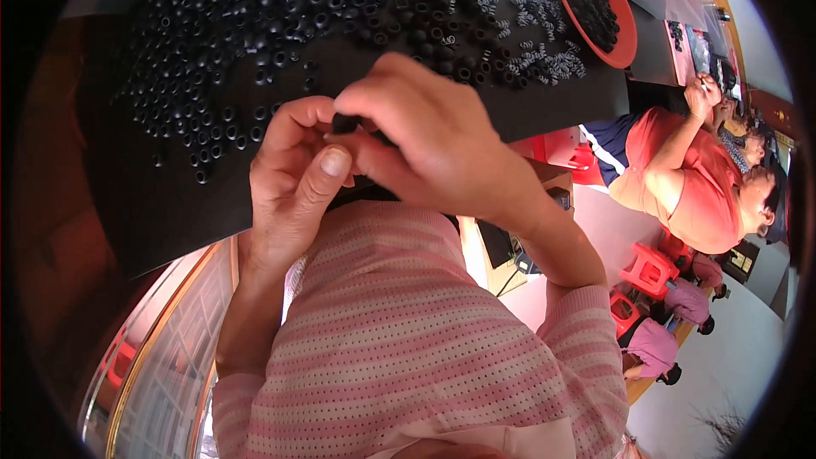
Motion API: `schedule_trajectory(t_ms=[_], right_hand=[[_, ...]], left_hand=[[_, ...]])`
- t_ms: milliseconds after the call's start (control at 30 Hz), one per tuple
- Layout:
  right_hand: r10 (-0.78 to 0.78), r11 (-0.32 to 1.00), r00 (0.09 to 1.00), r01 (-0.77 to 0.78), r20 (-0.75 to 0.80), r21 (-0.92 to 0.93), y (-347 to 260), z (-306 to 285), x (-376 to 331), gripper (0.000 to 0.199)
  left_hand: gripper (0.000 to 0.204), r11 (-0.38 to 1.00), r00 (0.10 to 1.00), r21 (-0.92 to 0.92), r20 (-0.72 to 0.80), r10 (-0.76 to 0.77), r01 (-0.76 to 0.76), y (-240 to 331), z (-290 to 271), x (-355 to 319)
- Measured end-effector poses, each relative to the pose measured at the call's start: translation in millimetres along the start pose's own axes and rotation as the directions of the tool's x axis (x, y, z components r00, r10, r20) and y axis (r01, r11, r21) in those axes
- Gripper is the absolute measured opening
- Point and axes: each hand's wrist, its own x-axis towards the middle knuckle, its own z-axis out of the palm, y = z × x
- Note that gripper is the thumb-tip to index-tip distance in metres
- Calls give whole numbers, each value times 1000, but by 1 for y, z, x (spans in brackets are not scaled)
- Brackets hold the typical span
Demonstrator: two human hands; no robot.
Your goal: Assembling small black rubber or plastic ring components at a workstation.
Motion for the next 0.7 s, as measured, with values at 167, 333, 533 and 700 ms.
schedule_trajectory(t_ms=[167, 333, 533, 700], right_hand=[[1, 1000, 1000, -1, -29, -5, -6, 11, -7, 43], [36, 999, 999, -36, 37, 11, -8, -15, -10, 40], [180, 882, 975, -218, -129, -417, 82, -109, -16, 13], [227, 745, 974, -184, -16, -642, 109, -121, 3, 13]], left_hand=[[23, 997, 1000, 82, -22, 7, -5, 6, 5, 4], [21, 998, 996, 69, -85, -1, 7, 13, 8, 5], [23, 994, 999, 101, -15, -36, 37, 7, 11, 4], [23, 984, 999, 175, -18, -40, 43, -1, 11, 7]])
